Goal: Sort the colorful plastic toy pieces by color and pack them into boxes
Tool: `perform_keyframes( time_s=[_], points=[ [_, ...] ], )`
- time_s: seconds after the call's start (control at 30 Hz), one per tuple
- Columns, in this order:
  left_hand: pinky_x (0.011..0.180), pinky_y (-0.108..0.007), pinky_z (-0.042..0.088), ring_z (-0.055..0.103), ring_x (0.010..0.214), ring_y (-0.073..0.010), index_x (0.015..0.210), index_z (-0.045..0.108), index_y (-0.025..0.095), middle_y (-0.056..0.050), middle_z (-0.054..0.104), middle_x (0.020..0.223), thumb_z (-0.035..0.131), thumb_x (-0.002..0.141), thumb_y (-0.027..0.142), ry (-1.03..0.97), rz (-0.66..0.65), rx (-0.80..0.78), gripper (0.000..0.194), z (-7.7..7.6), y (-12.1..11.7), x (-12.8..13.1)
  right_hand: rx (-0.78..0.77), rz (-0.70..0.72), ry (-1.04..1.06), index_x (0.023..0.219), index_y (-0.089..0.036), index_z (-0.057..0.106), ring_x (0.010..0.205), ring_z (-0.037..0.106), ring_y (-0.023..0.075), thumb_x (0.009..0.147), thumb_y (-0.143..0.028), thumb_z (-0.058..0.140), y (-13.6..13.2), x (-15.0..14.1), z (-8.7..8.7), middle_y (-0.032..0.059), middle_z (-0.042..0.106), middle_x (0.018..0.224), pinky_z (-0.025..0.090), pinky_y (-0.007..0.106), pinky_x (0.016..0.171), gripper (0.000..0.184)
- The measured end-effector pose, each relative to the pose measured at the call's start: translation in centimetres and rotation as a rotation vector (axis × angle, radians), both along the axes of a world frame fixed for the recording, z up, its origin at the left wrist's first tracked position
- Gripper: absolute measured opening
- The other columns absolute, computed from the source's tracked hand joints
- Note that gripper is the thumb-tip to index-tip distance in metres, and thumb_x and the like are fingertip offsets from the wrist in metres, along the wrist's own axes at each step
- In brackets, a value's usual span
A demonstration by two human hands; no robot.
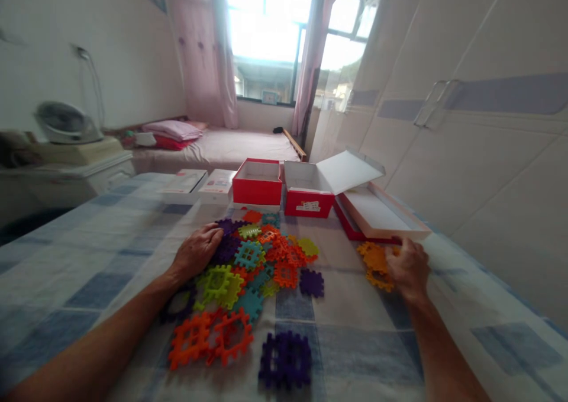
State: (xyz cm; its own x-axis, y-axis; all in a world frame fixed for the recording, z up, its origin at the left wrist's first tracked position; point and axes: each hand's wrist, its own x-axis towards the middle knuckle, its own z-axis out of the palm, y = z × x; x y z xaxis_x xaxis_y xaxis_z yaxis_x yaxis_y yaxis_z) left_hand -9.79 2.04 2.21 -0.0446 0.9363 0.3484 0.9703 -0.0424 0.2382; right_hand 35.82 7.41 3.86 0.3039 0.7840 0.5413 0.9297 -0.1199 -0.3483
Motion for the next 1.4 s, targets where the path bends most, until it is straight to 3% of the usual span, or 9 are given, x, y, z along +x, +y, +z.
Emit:
perform_keyframes(
  time_s=[0.13,0.23,0.37,0.53,0.7,0.9,1.03,1.23,1.4],
  points=[
    [0.100,-0.033,0.038,0.052,0.114,-0.0191,0.101,0.066,0.022,-0.006,0.060,0.121,0.029,0.092,0.033,-0.058,0.021,0.023,0.040,-0.2,0.1,0.2,0.061,0.200,-0.064,0.102,-0.016,0.061,0.100,0.054,0.0309,0.077,-0.035,0.042,-0.8,-3.8,1.5,0.0167,0.060,0.101,0.040,0.044,0.090,0.037],
    [0.099,-0.032,0.038,0.053,0.113,-0.0177,0.101,0.067,0.024,-0.003,0.061,0.121,0.028,0.093,0.033,-0.065,0.017,0.019,0.041,-0.4,0.1,0.2,-0.037,0.498,0.075,0.107,-0.020,0.059,0.098,0.056,0.0251,0.078,-0.038,0.047,-1.6,-9.1,2.8,0.0106,0.059,0.108,0.043,0.039,0.089,0.037],
    [0.098,-0.031,0.039,0.054,0.111,-0.0164,0.101,0.068,0.024,-0.002,0.062,0.118,0.026,0.094,0.035,-0.099,-0.039,0.029,0.044,-0.2,0.0,0.3,-0.223,0.885,0.052,0.121,-0.026,0.054,0.117,0.047,0.0237,0.082,-0.042,0.050,-3.0,-17.3,3.3,0.0070,0.051,0.127,0.036,0.038,0.099,0.042],
    [0.097,-0.030,0.040,0.055,0.109,-0.0164,0.101,0.069,0.022,-0.002,0.064,0.115,0.026,0.094,0.038,-0.205,-0.107,0.061,0.046,0.4,-0.3,0.3,-0.352,0.975,-0.074,0.131,-0.035,0.045,0.132,0.027,0.0341,0.079,-0.052,0.056,-4.3,-23.9,2.2,0.0068,0.035,0.144,0.026,0.055,0.102,0.057],
    [0.094,-0.029,0.042,0.058,0.105,-0.0177,0.099,0.069,0.019,-0.005,0.066,0.112,0.024,0.094,0.037,-0.250,-0.068,0.054,0.049,0.5,-0.3,0.3,-0.308,1.095,-0.149,0.119,-0.033,0.055,0.137,0.018,0.0310,0.076,-0.043,0.063,-6.2,-22.7,1.2,0.0038,0.035,0.144,0.022,0.052,0.107,0.045],
    [0.093,-0.029,0.041,0.059,0.104,-0.0193,0.094,0.071,0.019,-0.007,0.068,0.108,0.029,0.092,0.039,-0.276,-0.052,0.063,0.046,0.1,0.0,0.2,-0.338,1.096,-0.125,0.103,-0.028,0.061,0.133,0.028,0.0266,0.079,-0.041,0.061,-7.7,-18.2,1.0,0.0043,0.040,0.140,0.025,0.051,0.107,0.028],
    [0.091,-0.029,0.043,0.061,0.100,-0.0194,0.090,0.071,0.019,-0.006,0.069,0.106,0.032,0.091,0.037,-0.294,-0.058,0.076,0.042,0.0,0.1,0.1,-0.306,1.057,-0.072,0.093,-0.026,0.062,0.128,0.037,0.0251,0.082,-0.040,0.056,-7.1,-17.5,1.9,0.0044,0.051,0.129,0.029,0.047,0.105,0.019],
    [0.090,-0.030,0.044,0.062,0.098,-0.0193,0.089,0.070,0.019,-0.006,0.069,0.103,0.033,0.090,0.036,-0.337,-0.059,0.113,0.041,0.1,0.1,0.0,-0.282,0.943,-0.028,0.123,-0.022,0.052,0.119,0.047,0.0242,0.079,-0.036,0.058,-4.0,-19.5,2.5,0.0087,0.049,0.130,0.038,0.040,0.098,0.046],
    [0.095,-0.033,0.042,0.059,0.103,-0.0194,0.095,0.068,0.018,-0.006,0.067,0.108,0.035,0.091,0.036,-0.352,-0.062,0.173,0.038,0.3,0.0,-0.1,-0.304,0.962,0.063,0.119,-0.019,0.054,0.102,0.056,0.0208,0.076,-0.032,0.060,-3.0,-21.0,1.4,0.0080,0.056,0.116,0.043,0.034,0.089,0.045]
  ],
)
